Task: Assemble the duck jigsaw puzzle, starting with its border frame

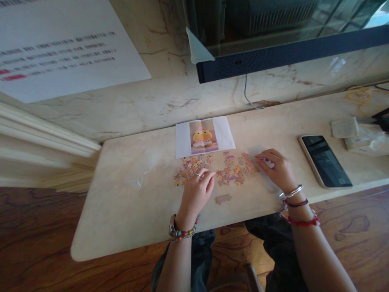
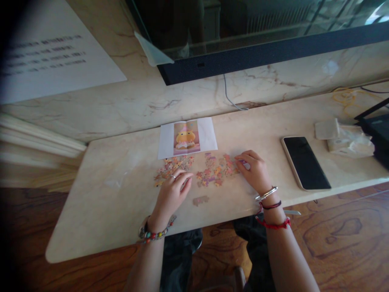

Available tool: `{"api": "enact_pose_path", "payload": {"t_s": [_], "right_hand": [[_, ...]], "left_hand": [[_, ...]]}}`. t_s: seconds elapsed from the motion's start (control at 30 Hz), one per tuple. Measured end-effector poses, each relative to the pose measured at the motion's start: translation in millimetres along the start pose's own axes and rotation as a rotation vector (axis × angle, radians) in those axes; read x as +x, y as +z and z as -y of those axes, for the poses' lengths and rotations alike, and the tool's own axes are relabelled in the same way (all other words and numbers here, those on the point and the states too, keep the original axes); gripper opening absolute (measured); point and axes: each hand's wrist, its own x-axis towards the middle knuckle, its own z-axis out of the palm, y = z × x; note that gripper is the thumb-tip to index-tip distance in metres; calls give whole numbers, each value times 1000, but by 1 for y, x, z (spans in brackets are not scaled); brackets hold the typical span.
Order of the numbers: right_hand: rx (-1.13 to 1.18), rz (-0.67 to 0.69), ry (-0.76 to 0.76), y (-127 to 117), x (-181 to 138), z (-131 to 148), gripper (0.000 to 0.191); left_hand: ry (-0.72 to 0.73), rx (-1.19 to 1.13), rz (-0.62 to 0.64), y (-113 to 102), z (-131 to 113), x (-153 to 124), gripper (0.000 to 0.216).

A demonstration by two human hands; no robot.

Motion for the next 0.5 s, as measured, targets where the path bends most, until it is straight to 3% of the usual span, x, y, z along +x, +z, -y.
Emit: {"api": "enact_pose_path", "payload": {"t_s": [0.23, 0.5], "right_hand": [[-22, -51, 7, 2, -1, -6, 15], [-25, -51, -2, 1, 0, -4, 13]], "left_hand": [[-17, -11, -103, 2, 1, 0, 15], [-6, -2, -115, 3, 1, 1, 15]]}}
